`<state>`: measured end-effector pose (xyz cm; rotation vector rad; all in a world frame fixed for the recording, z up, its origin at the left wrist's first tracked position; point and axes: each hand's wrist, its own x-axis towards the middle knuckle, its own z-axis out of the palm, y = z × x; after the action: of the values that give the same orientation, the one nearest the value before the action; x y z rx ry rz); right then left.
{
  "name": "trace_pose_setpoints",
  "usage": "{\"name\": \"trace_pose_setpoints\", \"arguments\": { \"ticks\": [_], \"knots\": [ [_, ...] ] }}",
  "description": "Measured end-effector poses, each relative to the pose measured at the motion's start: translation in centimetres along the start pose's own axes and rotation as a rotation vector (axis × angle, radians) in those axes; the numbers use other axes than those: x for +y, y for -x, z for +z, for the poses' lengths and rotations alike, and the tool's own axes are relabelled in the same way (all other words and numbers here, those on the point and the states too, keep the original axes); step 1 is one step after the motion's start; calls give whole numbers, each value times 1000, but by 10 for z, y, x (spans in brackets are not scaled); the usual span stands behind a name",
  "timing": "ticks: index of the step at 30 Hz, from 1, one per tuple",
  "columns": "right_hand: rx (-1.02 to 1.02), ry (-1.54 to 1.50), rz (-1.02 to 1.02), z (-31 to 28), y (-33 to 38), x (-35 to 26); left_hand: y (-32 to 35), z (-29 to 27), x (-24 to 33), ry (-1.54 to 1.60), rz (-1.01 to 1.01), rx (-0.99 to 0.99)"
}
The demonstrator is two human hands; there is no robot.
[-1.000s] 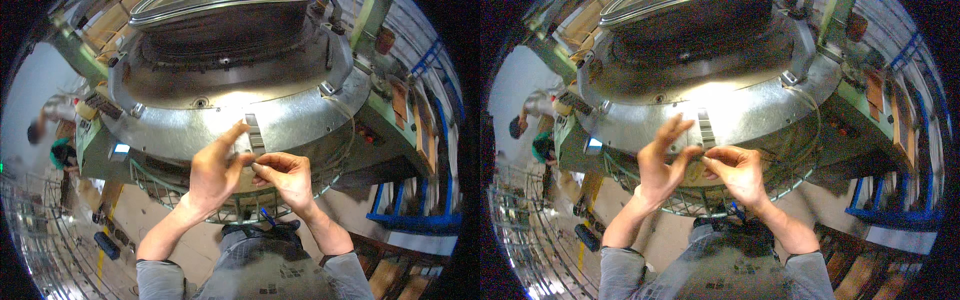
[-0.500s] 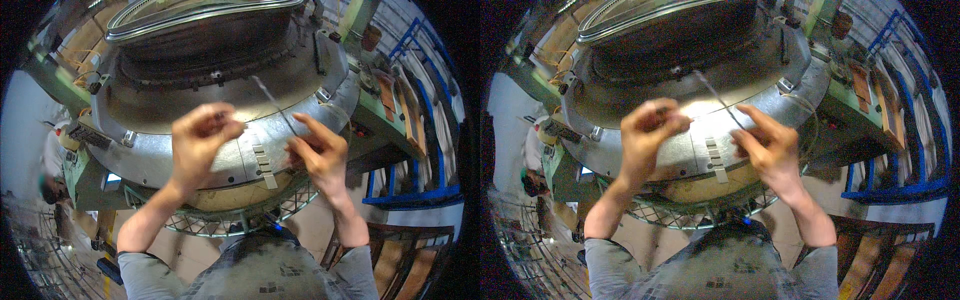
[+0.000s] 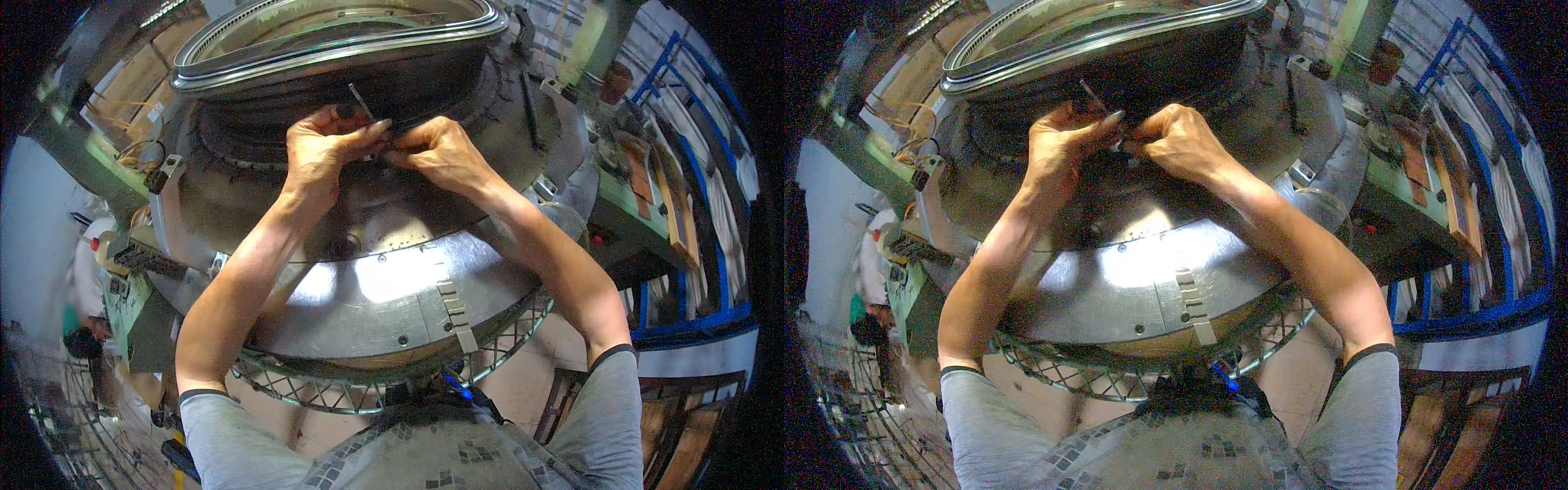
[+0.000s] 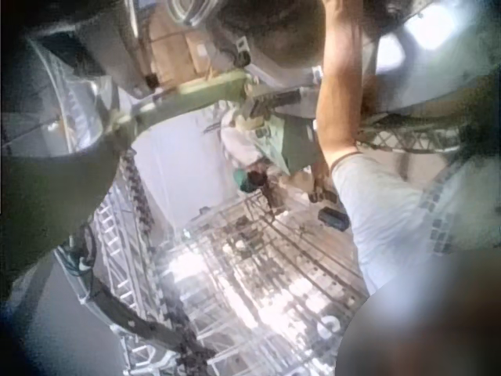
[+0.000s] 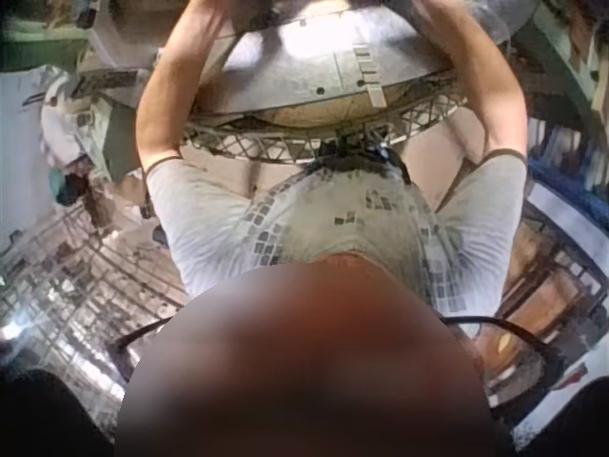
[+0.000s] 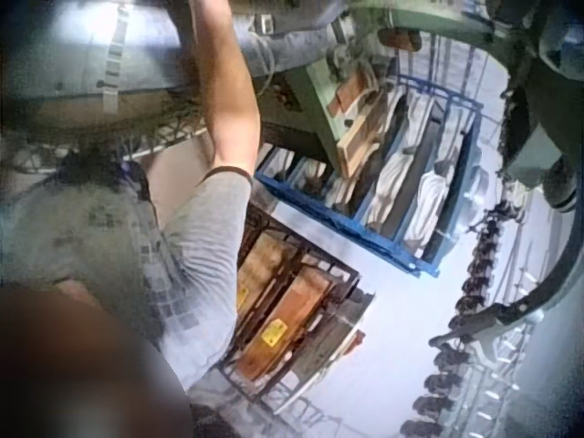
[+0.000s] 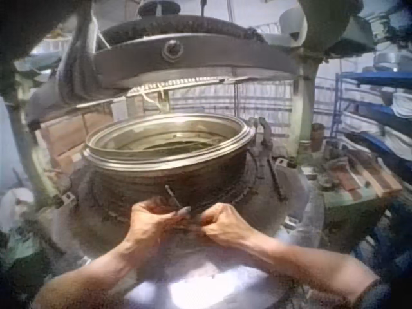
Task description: The person repeatedly inserts small rectangular metal pieces into slots around the rim of a large circular metal machine component. They retrieve pieces from a nearby wooden tray and place them into the machine, adjusting their position with both hands.
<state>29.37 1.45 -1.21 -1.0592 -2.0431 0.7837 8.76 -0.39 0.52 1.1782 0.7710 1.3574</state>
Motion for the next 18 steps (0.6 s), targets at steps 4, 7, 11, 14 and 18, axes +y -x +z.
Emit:
{"name": "trace_pose_setpoints", "arguments": {
  "ticks": [4,7,11,14,18],
  "knots": [
    [-120,-81,64,6,-15,3,-8,-9,-12,-1,21,5],
    [-211,-361,186,7,-7,4,-14,-15,-17,-46,-14,48],
    [-221,-488,180,10,-5,3,-16,-19,-21,8,-86,12],
    [-241,-508,185,10,-6,1,-18,-19,-21,7,-97,9],
    [-165,-468,167,14,3,0,-13,-14,-22,46,-49,7]
  ]
}}
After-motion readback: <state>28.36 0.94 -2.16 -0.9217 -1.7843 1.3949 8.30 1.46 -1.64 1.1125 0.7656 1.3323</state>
